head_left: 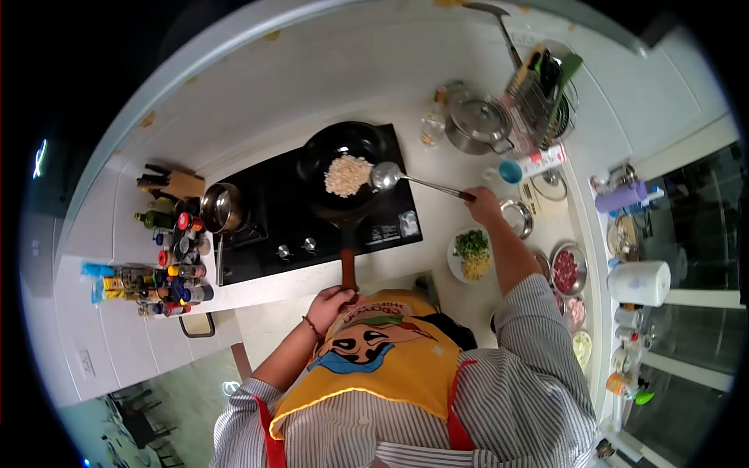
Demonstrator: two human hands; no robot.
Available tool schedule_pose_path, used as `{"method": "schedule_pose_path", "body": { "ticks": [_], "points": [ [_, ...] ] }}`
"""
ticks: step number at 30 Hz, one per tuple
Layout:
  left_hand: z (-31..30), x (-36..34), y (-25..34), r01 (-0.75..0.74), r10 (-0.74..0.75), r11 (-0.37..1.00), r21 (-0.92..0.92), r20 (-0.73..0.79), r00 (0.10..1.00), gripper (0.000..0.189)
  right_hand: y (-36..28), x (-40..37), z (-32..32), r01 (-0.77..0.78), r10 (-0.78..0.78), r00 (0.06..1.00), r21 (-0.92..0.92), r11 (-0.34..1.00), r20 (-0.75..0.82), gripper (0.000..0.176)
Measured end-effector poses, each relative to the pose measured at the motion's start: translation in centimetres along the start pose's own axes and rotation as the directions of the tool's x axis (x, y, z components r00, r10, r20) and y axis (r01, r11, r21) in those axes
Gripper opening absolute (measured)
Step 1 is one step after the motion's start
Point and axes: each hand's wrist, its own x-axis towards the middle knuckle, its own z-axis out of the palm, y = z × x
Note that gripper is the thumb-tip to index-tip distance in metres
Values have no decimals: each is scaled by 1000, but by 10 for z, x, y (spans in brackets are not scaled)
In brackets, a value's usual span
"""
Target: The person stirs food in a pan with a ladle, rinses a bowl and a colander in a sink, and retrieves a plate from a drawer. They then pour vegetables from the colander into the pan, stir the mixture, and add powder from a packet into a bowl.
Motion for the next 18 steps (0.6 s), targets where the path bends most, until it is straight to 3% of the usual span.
{"method": "schedule_pose_path", "body": {
  "ticks": [7, 8, 9, 11, 13, 14, 15, 17, 18],
  "points": [
    [-1, 8, -19, -7, 7, 999, -49, 17, 1000, 45, -6, -4, 25, -84, 92, 991, -84, 993, 97, 36],
    [-2, 9, -20, 2, 0, 997, -73, 25, 1000, 44, -8, -13, 30, -9, -7, 988, -102, 995, -156, 40],
    [-4, 9, -20, 11, -8, 996, -94, 36, 999, 44, -12, -22, 36, 55, -109, 911, -145, 988, -398, 44],
    [-13, 17, -28, 47, -36, 992, -116, 97, 995, 43, -48, -59, 21, -21, -36, 905, -131, 991, -423, 50],
    [-18, 22, -28, 132, -94, 968, -215, 179, 979, 40, -87, -111, 12, 41, -15, 939, 69, 997, -345, 50],
    [-20, 23, -26, 154, -114, 972, -180, 212, 971, 40, -117, -142, 1, -82, 118, 985, 255, 963, -126, 45],
    [-21, 24, -24, 187, -134, 963, -193, 256, 957, 40, -145, -177, -6, -236, 209, 972, 412, 880, 111, 41],
    [-24, 27, -21, 255, -190, 954, -160, 337, 922, 40, -178, -244, 4, -244, 40, 912, 460, 854, 409, 37],
    [-27, 29, -20, 254, -178, 951, -175, 360, 916, 40, -207, -271, -7, -291, 16, 810, 380, 878, 586, 43]
  ]
}}
